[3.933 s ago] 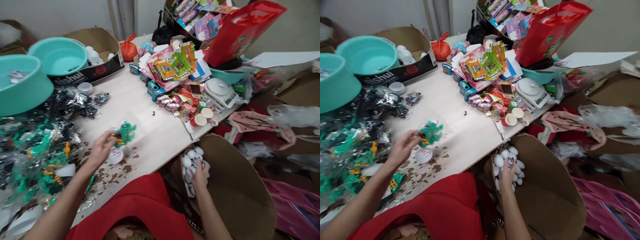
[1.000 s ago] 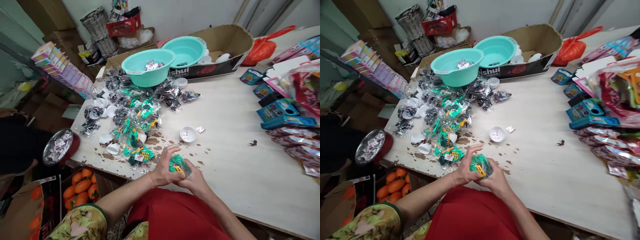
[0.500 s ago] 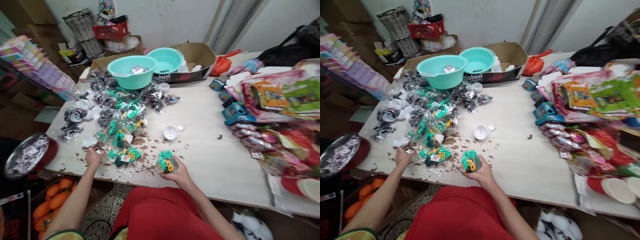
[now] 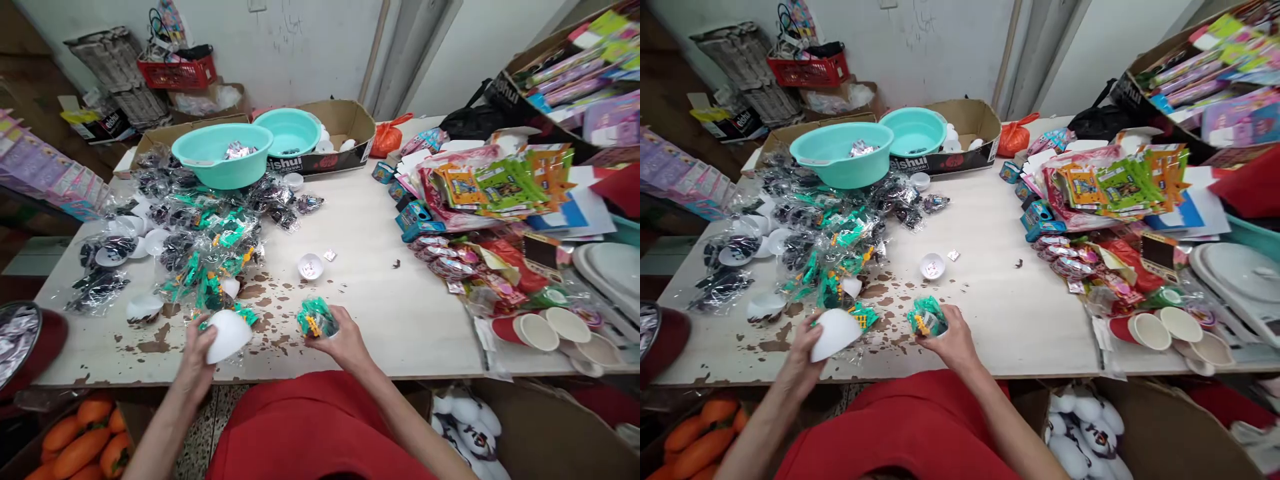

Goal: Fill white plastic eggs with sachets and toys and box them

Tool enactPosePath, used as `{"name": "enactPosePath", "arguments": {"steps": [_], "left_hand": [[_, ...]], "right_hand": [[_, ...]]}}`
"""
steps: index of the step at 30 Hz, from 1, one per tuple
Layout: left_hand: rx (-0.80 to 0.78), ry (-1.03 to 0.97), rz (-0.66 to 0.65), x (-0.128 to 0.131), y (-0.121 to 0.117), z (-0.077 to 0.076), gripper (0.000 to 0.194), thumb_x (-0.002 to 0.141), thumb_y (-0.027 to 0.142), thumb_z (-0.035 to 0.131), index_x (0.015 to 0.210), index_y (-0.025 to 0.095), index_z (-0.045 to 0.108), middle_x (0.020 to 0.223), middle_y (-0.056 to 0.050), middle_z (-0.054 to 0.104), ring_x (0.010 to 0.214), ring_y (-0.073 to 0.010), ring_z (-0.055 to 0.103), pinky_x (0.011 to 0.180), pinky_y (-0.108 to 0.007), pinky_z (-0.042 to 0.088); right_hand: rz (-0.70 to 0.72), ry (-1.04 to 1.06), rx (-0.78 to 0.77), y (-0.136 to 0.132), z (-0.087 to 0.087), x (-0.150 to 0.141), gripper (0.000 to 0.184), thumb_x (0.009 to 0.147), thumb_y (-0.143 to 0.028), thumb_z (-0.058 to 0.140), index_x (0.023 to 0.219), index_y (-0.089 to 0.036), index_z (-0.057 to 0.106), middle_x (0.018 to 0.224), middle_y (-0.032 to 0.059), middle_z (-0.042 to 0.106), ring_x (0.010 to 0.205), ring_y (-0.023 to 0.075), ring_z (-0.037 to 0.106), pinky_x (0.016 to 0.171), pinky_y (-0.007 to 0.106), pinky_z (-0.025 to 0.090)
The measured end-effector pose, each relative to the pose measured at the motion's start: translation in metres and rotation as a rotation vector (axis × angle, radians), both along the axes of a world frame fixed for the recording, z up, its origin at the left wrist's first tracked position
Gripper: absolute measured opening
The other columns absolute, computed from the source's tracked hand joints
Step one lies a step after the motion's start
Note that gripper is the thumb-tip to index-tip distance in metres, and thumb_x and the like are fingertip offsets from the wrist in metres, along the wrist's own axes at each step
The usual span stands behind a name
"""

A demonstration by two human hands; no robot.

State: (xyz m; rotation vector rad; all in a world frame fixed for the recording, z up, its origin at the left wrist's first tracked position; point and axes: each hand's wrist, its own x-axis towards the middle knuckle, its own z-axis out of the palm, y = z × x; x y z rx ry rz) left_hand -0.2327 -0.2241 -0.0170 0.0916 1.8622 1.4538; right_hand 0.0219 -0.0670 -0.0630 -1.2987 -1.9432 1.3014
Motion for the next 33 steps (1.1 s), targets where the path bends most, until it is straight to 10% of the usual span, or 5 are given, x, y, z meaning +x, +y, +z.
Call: {"name": "enactPosePath", "arguments": {"steps": [6, 10, 16, 25, 33], "left_hand": [[0.425, 0.384, -0.448, 0.106, 0.082, -0.01, 0.065, 0.066, 0.036, 0.071, 0.123, 0.028, 0.041, 0.127, -0.01, 0.051, 0.117, -0.0263, 0.052, 0.088, -0.037, 0.051], [0.319, 0.433, -0.765, 0.11, 0.094, -0.026, 0.056, 0.068, 0.028, 0.07, 0.12, 0.026, 0.047, 0.125, -0.01, 0.049, 0.113, -0.0236, 0.053, 0.084, -0.033, 0.052], [0.038, 0.187, -1.127, 0.09, 0.116, 0.001, 0.059, 0.071, 0.034, 0.072, 0.124, 0.027, 0.048, 0.106, -0.006, 0.056, 0.08, -0.0159, 0.06, 0.06, -0.025, 0.055], [-0.006, -0.315, -0.928, 0.102, 0.138, 0.017, 0.054, 0.073, 0.044, 0.067, 0.117, 0.029, 0.04, 0.102, -0.002, 0.053, 0.062, -0.0135, 0.062, 0.046, -0.026, 0.053], [0.199, 0.207, -1.302, 0.099, 0.138, 0.043, 0.056, 0.067, 0.033, 0.075, 0.118, 0.027, 0.052, 0.107, -0.005, 0.054, 0.087, -0.0186, 0.057, 0.067, -0.027, 0.053]], "right_hand": [[-0.028, -0.122, -0.175, -0.007, 0.012, 0.004, 0.047, 0.052, -0.04, 0.081, 0.091, -0.021, 0.066, 0.086, 0.003, 0.064, 0.075, 0.0229, 0.061, 0.064, 0.032, 0.049], [-0.015, -0.096, -0.226, -0.008, 0.021, 0.013, 0.055, 0.05, -0.04, 0.082, 0.1, -0.021, 0.067, 0.092, 0.0045, 0.066, 0.076, 0.0233, 0.063, 0.062, 0.031, 0.048], [0.028, -0.1, -0.138, 0.0, 0.026, 0.032, 0.058, 0.047, -0.033, 0.085, 0.101, -0.022, 0.066, 0.102, 0.0056, 0.063, 0.088, 0.0256, 0.061, 0.074, 0.034, 0.049], [-0.141, 0.549, -0.568, 0.004, 0.042, 0.057, 0.101, 0.045, -0.032, 0.091, 0.132, -0.027, 0.039, 0.126, 0.0081, 0.056, 0.103, 0.025, 0.061, 0.079, 0.034, 0.054], [-0.08, 0.638, -0.719, -0.011, 0.066, 0.07, 0.09, 0.047, -0.038, 0.09, 0.126, -0.022, 0.049, 0.116, 0.0085, 0.065, 0.101, 0.0288, 0.062, 0.082, 0.039, 0.052]]}}
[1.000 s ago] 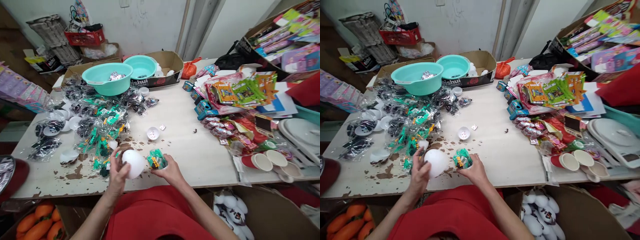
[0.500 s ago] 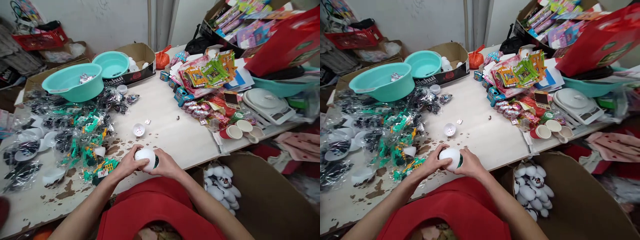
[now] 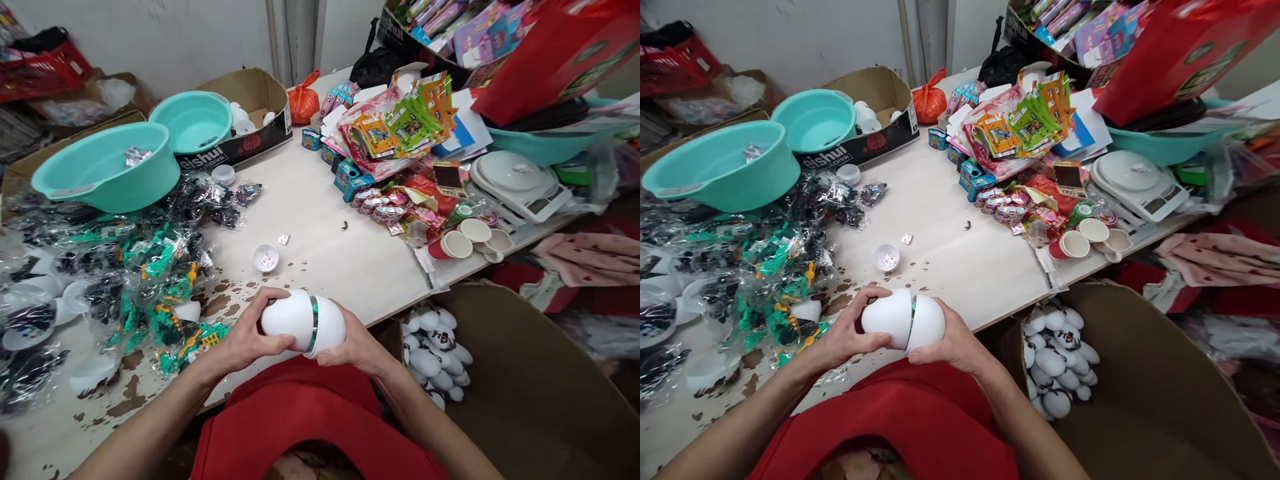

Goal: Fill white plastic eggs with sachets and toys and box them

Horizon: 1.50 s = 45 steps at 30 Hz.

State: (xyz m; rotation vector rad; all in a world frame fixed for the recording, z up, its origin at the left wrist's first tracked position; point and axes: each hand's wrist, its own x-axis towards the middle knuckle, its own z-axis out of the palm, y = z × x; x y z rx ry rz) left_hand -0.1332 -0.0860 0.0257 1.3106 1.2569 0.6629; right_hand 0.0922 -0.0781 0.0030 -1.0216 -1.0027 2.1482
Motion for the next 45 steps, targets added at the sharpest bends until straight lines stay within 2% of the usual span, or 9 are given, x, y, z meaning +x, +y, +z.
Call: {"name": "enactPosePath", "arguments": {"steps": [3, 7, 16, 20, 27, 31, 36, 40, 45], "left_hand": [[0.203, 0.049, -0.139, -0.003, 0.005, 0.008, 0.055, 0.068, 0.032, 0.075, 0.118, 0.027, 0.055, 0.114, -0.008, 0.052, 0.103, -0.0242, 0.054, 0.085, -0.036, 0.051], [0.273, 0.015, -0.271, -0.008, 0.013, 0.015, 0.053, 0.072, 0.034, 0.074, 0.12, 0.028, 0.053, 0.118, -0.01, 0.05, 0.11, -0.0257, 0.051, 0.09, -0.04, 0.048], [0.244, -0.046, -0.43, -0.01, 0.032, 0.023, 0.056, 0.068, 0.044, 0.078, 0.115, 0.026, 0.053, 0.113, -0.007, 0.047, 0.104, -0.0229, 0.05, 0.088, -0.037, 0.045], [0.074, -0.022, -0.246, 0.004, 0.032, 0.006, 0.053, 0.073, 0.045, 0.072, 0.116, 0.025, 0.049, 0.102, -0.004, 0.05, 0.089, -0.0182, 0.051, 0.078, -0.032, 0.045], [0.263, -0.073, -0.079, -0.002, 0.022, -0.022, 0.05, 0.067, 0.032, 0.079, 0.111, 0.026, 0.057, 0.121, -0.007, 0.047, 0.116, -0.0256, 0.044, 0.097, -0.036, 0.038], [-0.044, -0.206, 0.201, -0.022, 0.019, -0.039, 0.054, 0.065, 0.034, 0.077, 0.113, 0.025, 0.054, 0.112, -0.004, 0.053, 0.092, -0.0195, 0.054, 0.072, -0.026, 0.047], [-0.375, -0.437, 0.5, -0.027, 0.014, -0.068, 0.051, 0.069, 0.041, 0.07, 0.113, 0.028, 0.047, 0.102, -0.002, 0.054, 0.068, -0.0153, 0.059, 0.046, -0.023, 0.048], [-0.366, -0.418, 0.595, -0.019, 0.011, -0.077, 0.053, 0.065, 0.039, 0.073, 0.111, 0.027, 0.048, 0.104, -0.002, 0.053, 0.067, -0.0146, 0.059, 0.043, -0.022, 0.049], [-0.293, -0.399, 0.594, -0.018, 0.011, -0.073, 0.058, 0.06, 0.037, 0.076, 0.111, 0.026, 0.049, 0.101, -0.001, 0.05, 0.071, -0.0145, 0.055, 0.045, -0.021, 0.049]], "right_hand": [[0.004, 0.097, -0.038, 0.001, 0.008, 0.001, 0.093, 0.049, -0.041, 0.088, 0.129, -0.023, 0.044, 0.127, 0.0108, 0.058, 0.111, 0.0327, 0.058, 0.088, 0.044, 0.05], [-0.08, 0.175, -0.046, 0.001, 0.003, -0.002, 0.095, 0.047, -0.042, 0.089, 0.125, -0.028, 0.038, 0.138, 0.0106, 0.047, 0.12, 0.0335, 0.05, 0.09, 0.044, 0.048], [0.055, 0.038, -0.004, 0.004, 0.004, 0.001, 0.076, 0.05, -0.034, 0.089, 0.113, -0.023, 0.049, 0.111, 0.0046, 0.058, 0.099, 0.0238, 0.054, 0.078, 0.032, 0.045], [-0.061, 0.124, -0.095, 0.008, -0.006, 0.004, 0.078, 0.053, -0.036, 0.088, 0.12, -0.025, 0.05, 0.112, 0.0045, 0.059, 0.1, 0.0234, 0.055, 0.082, 0.032, 0.045], [-0.153, 0.312, -0.273, 0.014, -0.043, 0.007, 0.046, 0.062, -0.037, 0.078, 0.103, -0.021, 0.062, 0.094, 0.0023, 0.065, 0.084, 0.018, 0.059, 0.074, 0.026, 0.046], [-0.233, 0.282, -0.303, 0.015, -0.062, 0.013, 0.047, 0.061, -0.036, 0.075, 0.105, -0.022, 0.064, 0.094, 0.0033, 0.065, 0.083, 0.0192, 0.06, 0.073, 0.028, 0.048], [-0.489, -0.169, -0.028, 0.03, -0.117, 0.016, 0.057, 0.065, -0.041, 0.072, 0.116, -0.022, 0.057, 0.096, 0.005, 0.064, 0.086, 0.0222, 0.061, 0.074, 0.033, 0.051], [-0.653, -0.376, 0.151, 0.052, -0.162, 0.011, 0.068, 0.065, -0.046, 0.072, 0.124, -0.021, 0.048, 0.118, 0.0091, 0.058, 0.106, 0.0258, 0.056, 0.096, 0.042, 0.044], [-0.647, -0.537, 0.297, 0.055, -0.178, 0.014, 0.067, 0.071, -0.05, 0.067, 0.127, -0.018, 0.048, 0.131, 0.0136, 0.051, 0.121, 0.0286, 0.048, 0.107, 0.046, 0.034]]}}
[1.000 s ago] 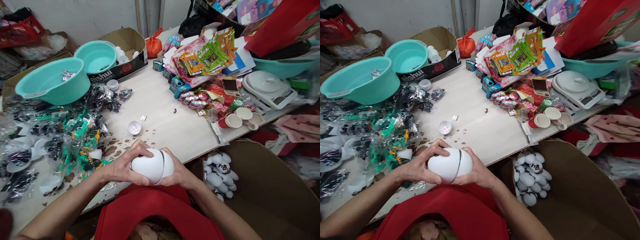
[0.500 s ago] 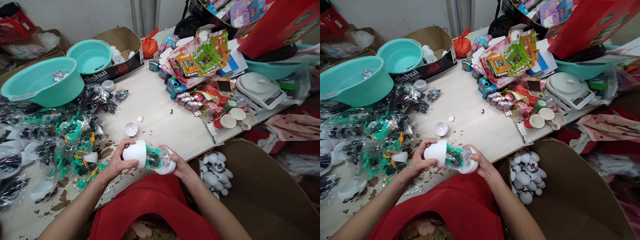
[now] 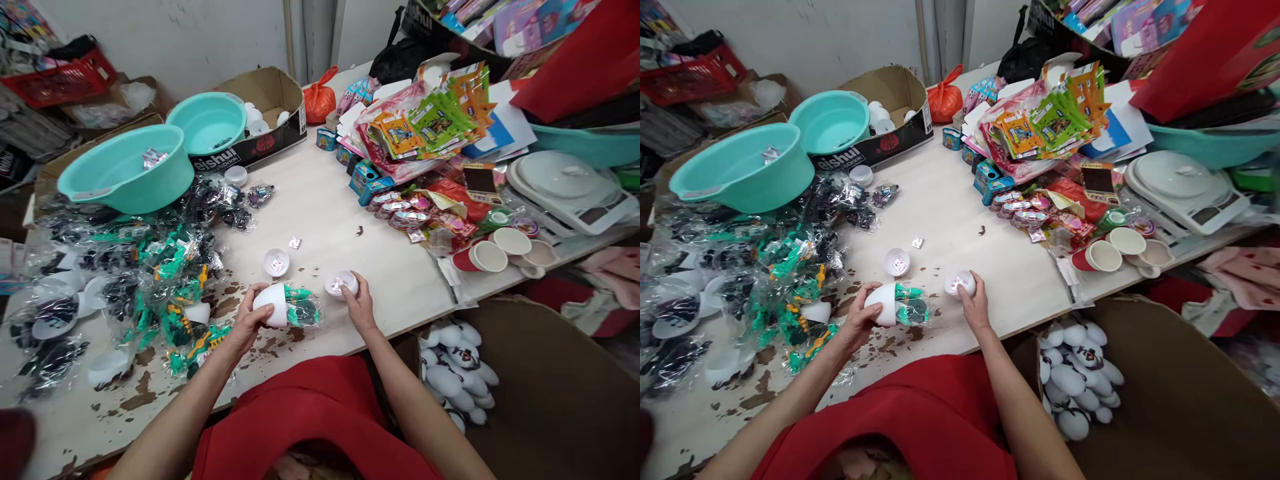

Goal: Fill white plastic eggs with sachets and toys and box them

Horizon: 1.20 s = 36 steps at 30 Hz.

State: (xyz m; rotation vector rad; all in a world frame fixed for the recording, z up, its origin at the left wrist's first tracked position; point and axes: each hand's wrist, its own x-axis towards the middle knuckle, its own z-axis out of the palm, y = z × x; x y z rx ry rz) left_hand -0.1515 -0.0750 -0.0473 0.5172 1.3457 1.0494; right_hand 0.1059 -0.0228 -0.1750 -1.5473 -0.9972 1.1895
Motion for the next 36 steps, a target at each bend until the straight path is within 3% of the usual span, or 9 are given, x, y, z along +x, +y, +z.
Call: {"name": "enactPosePath", "arguments": {"steps": [7, 10, 13, 18, 23, 26, 29, 32, 36], "left_hand": [[0.096, 0.04, -0.105, 0.003, -0.004, -0.008, 0.058, 0.062, 0.034, 0.076, 0.113, 0.025, 0.051, 0.099, -0.001, 0.052, 0.078, -0.0138, 0.051, 0.055, -0.019, 0.045], [0.111, 0.035, -0.205, 0.013, -0.005, -0.006, 0.058, 0.061, 0.033, 0.077, 0.112, 0.025, 0.05, 0.098, -0.001, 0.052, 0.078, -0.0139, 0.05, 0.055, -0.018, 0.043], [0.117, 0.023, -0.27, 0.014, -0.004, -0.002, 0.058, 0.059, 0.033, 0.077, 0.11, 0.025, 0.051, 0.101, -0.001, 0.051, 0.08, -0.0148, 0.05, 0.057, -0.019, 0.045], [0.077, 0.377, -0.029, -0.027, -0.01, -0.023, 0.056, 0.065, 0.041, 0.073, 0.113, 0.028, 0.049, 0.106, -0.002, 0.048, 0.086, -0.0194, 0.053, 0.063, -0.027, 0.05], [0.097, 0.951, -0.33, -0.038, -0.035, -0.058, 0.056, 0.058, 0.037, 0.079, 0.109, 0.023, 0.061, 0.122, -0.01, 0.051, 0.125, -0.0389, 0.04, 0.104, -0.056, 0.031], [0.296, 1.102, -0.408, -0.01, -0.038, -0.044, 0.074, 0.058, 0.042, 0.082, 0.125, 0.026, 0.056, 0.145, -0.015, 0.035, 0.141, -0.0434, 0.014, 0.111, -0.06, 0.013], [0.523, 0.924, -0.58, 0.021, -0.023, -0.012, 0.093, 0.051, 0.044, 0.086, 0.134, 0.026, 0.047, 0.148, -0.015, 0.03, 0.138, -0.0409, 0.023, 0.108, -0.052, 0.028], [0.513, 0.829, -0.574, 0.035, -0.003, 0.011, 0.052, 0.066, 0.034, 0.076, 0.114, 0.023, 0.058, 0.113, -0.009, 0.058, 0.105, -0.0263, 0.055, 0.088, -0.036, 0.045], [0.429, 0.814, -0.394, 0.037, 0.009, 0.016, 0.016, 0.079, 0.032, 0.064, 0.072, 0.02, 0.055, 0.066, 0.002, 0.053, 0.063, -0.0128, 0.048, 0.065, -0.025, 0.04]], "right_hand": [[-0.067, -0.33, 0.093, -0.042, 0.045, 0.016, 0.07, 0.078, -0.055, 0.056, 0.133, -0.014, 0.044, 0.145, 0.0203, 0.034, 0.139, 0.0354, 0.025, 0.112, 0.057, 0.02], [0.053, -0.351, 0.198, -0.056, 0.085, -0.004, 0.062, 0.079, -0.051, 0.061, 0.13, -0.018, 0.048, 0.135, 0.0166, 0.046, 0.126, 0.032, 0.043, 0.104, 0.05, 0.036], [0.33, 0.042, -0.036, -0.059, 0.109, -0.026, 0.037, 0.08, -0.046, 0.064, 0.107, -0.021, 0.062, 0.101, 0.0072, 0.065, 0.089, 0.0231, 0.061, 0.077, 0.036, 0.05], [0.025, 0.333, -0.229, -0.055, 0.099, -0.018, 0.03, 0.074, -0.047, 0.071, 0.08, -0.02, 0.06, 0.072, -0.0017, 0.06, 0.065, 0.0142, 0.054, 0.061, 0.026, 0.045], [0.0, 0.395, -0.282, -0.059, 0.095, -0.013, 0.037, 0.067, -0.047, 0.077, 0.08, -0.022, 0.054, 0.075, -0.0019, 0.06, 0.062, 0.0133, 0.053, 0.053, 0.024, 0.044], [0.005, 0.382, -0.314, -0.064, 0.104, -0.027, 0.038, 0.067, -0.048, 0.077, 0.076, -0.022, 0.051, 0.071, -0.0038, 0.056, 0.058, 0.0113, 0.049, 0.047, 0.021, 0.04], [0.087, 0.398, -0.297, -0.069, 0.113, -0.04, 0.036, 0.07, -0.048, 0.075, 0.074, -0.022, 0.051, 0.068, -0.0046, 0.053, 0.058, 0.0112, 0.048, 0.048, 0.021, 0.04], [0.2, 0.474, -0.314, -0.071, 0.119, -0.041, 0.034, 0.072, -0.048, 0.073, 0.071, -0.022, 0.053, 0.065, -0.0048, 0.053, 0.057, 0.0117, 0.048, 0.052, 0.023, 0.041], [0.211, 0.548, -0.307, -0.068, 0.123, -0.033, 0.03, 0.072, -0.046, 0.074, 0.067, -0.02, 0.059, 0.097, 0.0014, 0.065, 0.076, 0.0167, 0.058, 0.065, 0.028, 0.046]]}}
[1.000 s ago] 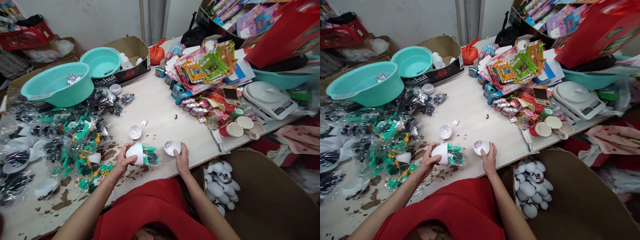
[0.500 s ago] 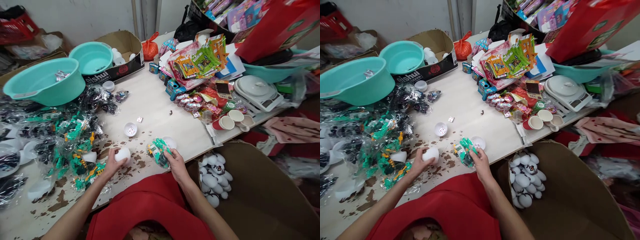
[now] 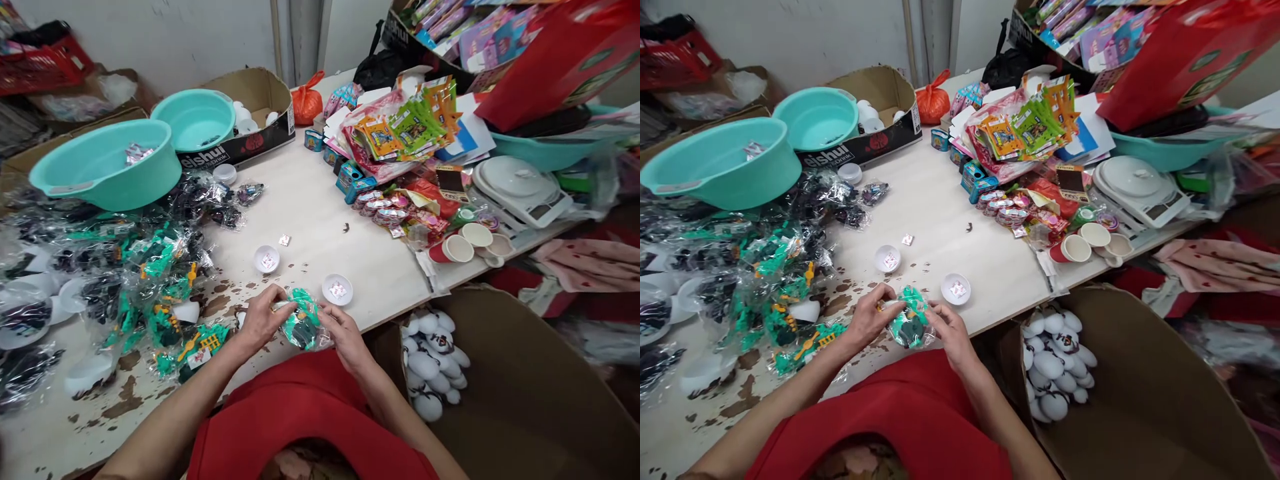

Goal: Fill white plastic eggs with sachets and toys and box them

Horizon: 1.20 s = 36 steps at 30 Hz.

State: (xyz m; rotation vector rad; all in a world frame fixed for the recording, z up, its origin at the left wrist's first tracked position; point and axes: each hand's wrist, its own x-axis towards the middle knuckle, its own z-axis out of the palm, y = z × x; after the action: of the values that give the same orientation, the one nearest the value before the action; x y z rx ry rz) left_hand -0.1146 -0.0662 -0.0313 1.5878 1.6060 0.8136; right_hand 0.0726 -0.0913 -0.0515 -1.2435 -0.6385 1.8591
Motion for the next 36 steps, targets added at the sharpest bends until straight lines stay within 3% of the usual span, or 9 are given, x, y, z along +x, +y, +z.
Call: {"name": "enactPosePath", "arguments": {"steps": [3, 6, 10, 13, 18, 24, 29, 33, 36], "left_hand": [[-0.046, -0.162, 0.203, -0.002, 0.003, -0.003, 0.027, 0.08, 0.04, 0.063, 0.067, 0.02, 0.05, 0.058, 0.004, 0.046, 0.054, -0.01, 0.04, 0.055, -0.022, 0.034], [-0.243, -0.343, 0.296, -0.008, 0.007, 0.002, 0.03, 0.078, 0.049, 0.063, 0.082, 0.021, 0.056, 0.064, 0.003, 0.053, 0.052, -0.0112, 0.045, 0.05, -0.021, 0.036], [-0.214, -0.312, -0.165, -0.019, 0.011, 0.027, 0.065, 0.047, 0.042, 0.087, 0.107, 0.026, 0.065, 0.119, -0.01, 0.059, 0.103, -0.0281, 0.057, 0.079, -0.035, 0.05], [-0.195, -0.267, -0.415, -0.019, 0.012, 0.036, 0.039, 0.055, 0.043, 0.085, 0.087, 0.024, 0.072, 0.109, -0.01, 0.066, 0.104, -0.029, 0.057, 0.086, -0.037, 0.047], [-0.257, -0.278, -0.053, -0.005, 0.014, 0.019, 0.038, 0.084, 0.049, 0.059, 0.064, 0.017, 0.061, 0.055, 0.002, 0.051, 0.054, -0.0111, 0.047, 0.053, -0.022, 0.036], [-0.384, -0.59, 0.114, 0.011, 0.008, -0.001, 0.035, 0.069, 0.046, 0.076, 0.084, 0.018, 0.061, 0.075, 0.002, 0.059, 0.067, -0.0113, 0.054, 0.062, -0.021, 0.043], [-0.655, -0.948, -0.126, 0.006, 0.011, 0.002, 0.06, 0.069, 0.048, 0.076, 0.12, 0.021, 0.058, 0.106, -0.009, 0.065, 0.1, -0.024, 0.062, 0.088, -0.033, 0.047], [-0.518, -0.827, -0.065, 0.011, 0.025, 0.008, 0.047, 0.065, 0.041, 0.081, 0.103, 0.019, 0.065, 0.101, -0.007, 0.067, 0.094, -0.0225, 0.063, 0.084, -0.031, 0.048], [-0.332, -0.783, 0.234, 0.025, 0.033, 0.005, 0.034, 0.066, 0.038, 0.079, 0.087, 0.017, 0.062, 0.085, -0.001, 0.065, 0.075, -0.0148, 0.061, 0.072, -0.026, 0.048]], "right_hand": [[-0.04, 0.028, -0.001, 0.003, 0.002, -0.001, 0.033, 0.068, -0.044, 0.077, 0.059, -0.019, 0.057, 0.112, 0.0034, 0.064, 0.086, 0.0206, 0.059, 0.068, 0.029, 0.046], [-0.111, 0.026, -0.032, 0.007, 0.003, -0.002, 0.038, 0.064, -0.045, 0.078, 0.054, -0.02, 0.051, 0.092, 0.0026, 0.067, 0.073, 0.0175, 0.056, 0.059, 0.027, 0.043], [-0.1, 0.004, -0.081, 0.016, 0.003, 0.007, 0.039, 0.063, -0.041, 0.08, 0.053, -0.02, 0.049, 0.053, -0.0047, 0.048, 0.05, 0.0104, 0.04, 0.047, 0.023, 0.032], [-0.011, 0.0, -0.09, 0.024, 0.003, 0.016, 0.036, 0.064, -0.046, 0.079, 0.057, -0.02, 0.054, 0.056, -0.0027, 0.052, 0.054, 0.0129, 0.047, 0.048, 0.023, 0.037], [-0.116, 0.077, -0.008, 0.022, 0.005, 0.003, 0.063, 0.06, -0.067, 0.073, 0.109, -0.031, 0.059, 0.121, 0.0052, 0.061, 0.106, 0.0254, 0.059, 0.078, 0.036, 0.053], [-0.061, -0.077, 0.083, 0.014, 0.013, -0.022, 0.055, 0.057, -0.034, 0.086, 0.104, -0.022, 0.06, 0.096, 0.003, 0.069, 0.09, 0.023, 0.063, 0.082, 0.037, 0.052], [0.072, -0.078, 0.104, 0.022, 0.015, -0.014, 0.053, 0.057, -0.032, 0.085, 0.104, -0.023, 0.064, 0.095, 0.002, 0.067, 0.093, 0.0242, 0.063, 0.085, 0.039, 0.051], [0.086, -0.217, 0.187, 0.025, 0.01, -0.017, 0.072, 0.048, -0.028, 0.089, 0.115, -0.027, 0.062, 0.112, 0.0039, 0.056, 0.113, 0.0267, 0.054, 0.1, 0.04, 0.044], [-0.097, -0.203, 0.177, 0.021, 0.007, -0.024, 0.092, 0.053, -0.035, 0.087, 0.134, -0.03, 0.043, 0.126, 0.0069, 0.049, 0.123, 0.0264, 0.048, 0.104, 0.042, 0.04]]}}
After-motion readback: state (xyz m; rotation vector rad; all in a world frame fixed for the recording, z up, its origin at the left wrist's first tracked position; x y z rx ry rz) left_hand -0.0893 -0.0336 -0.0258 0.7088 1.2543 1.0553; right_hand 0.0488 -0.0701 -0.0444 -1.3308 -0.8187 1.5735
